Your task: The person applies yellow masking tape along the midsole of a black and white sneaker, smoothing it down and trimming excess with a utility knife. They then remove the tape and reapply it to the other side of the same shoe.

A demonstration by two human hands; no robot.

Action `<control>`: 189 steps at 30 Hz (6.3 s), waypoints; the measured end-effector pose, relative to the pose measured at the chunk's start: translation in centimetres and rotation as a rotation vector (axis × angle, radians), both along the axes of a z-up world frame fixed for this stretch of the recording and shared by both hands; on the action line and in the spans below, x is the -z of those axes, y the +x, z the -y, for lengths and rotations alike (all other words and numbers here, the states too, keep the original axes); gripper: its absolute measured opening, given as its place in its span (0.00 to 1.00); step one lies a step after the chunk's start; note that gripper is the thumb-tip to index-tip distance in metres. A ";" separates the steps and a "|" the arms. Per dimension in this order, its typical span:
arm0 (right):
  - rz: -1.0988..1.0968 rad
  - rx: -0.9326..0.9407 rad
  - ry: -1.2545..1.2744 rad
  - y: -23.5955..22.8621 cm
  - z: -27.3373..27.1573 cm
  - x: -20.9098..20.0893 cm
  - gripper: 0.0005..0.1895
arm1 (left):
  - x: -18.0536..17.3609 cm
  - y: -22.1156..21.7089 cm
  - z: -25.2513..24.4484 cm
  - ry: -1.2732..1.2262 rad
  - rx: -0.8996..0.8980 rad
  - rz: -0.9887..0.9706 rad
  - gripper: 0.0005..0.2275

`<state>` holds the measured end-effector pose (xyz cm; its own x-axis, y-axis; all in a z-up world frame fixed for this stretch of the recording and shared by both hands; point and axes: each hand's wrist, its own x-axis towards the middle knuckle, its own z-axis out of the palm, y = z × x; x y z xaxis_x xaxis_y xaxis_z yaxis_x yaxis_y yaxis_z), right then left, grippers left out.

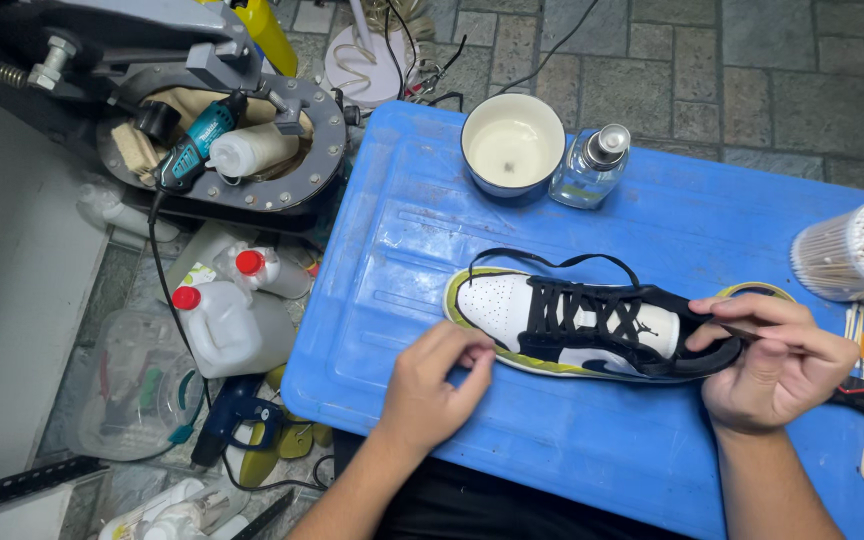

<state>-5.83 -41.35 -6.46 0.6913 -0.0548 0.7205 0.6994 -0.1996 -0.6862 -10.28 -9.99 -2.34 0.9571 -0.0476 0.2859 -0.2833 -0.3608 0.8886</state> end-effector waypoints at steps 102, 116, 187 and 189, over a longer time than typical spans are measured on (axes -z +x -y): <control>-0.632 0.099 0.291 0.7 -4.9 -2.3 0.10 | -4.5 10.3 4.3 0.346 0.307 0.353 0.17; -0.414 0.115 0.433 1.5 -3.0 -0.1 0.10 | -5.7 12.5 7.1 0.555 0.434 0.570 0.09; -0.807 -0.001 -0.744 1.8 3.6 -3.0 0.08 | -3.7 2.8 -3.6 0.245 -0.087 -0.086 0.15; -0.686 0.163 -0.603 1.2 3.7 -3.3 0.10 | -3.5 2.8 -3.5 0.269 -0.100 -0.154 0.16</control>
<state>-4.59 -45.04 -3.14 0.9935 0.0620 0.0951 0.1107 -0.7178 -0.6874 -7.49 -6.45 1.15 0.9918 -0.0055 0.1275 -0.1045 -0.6081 0.7869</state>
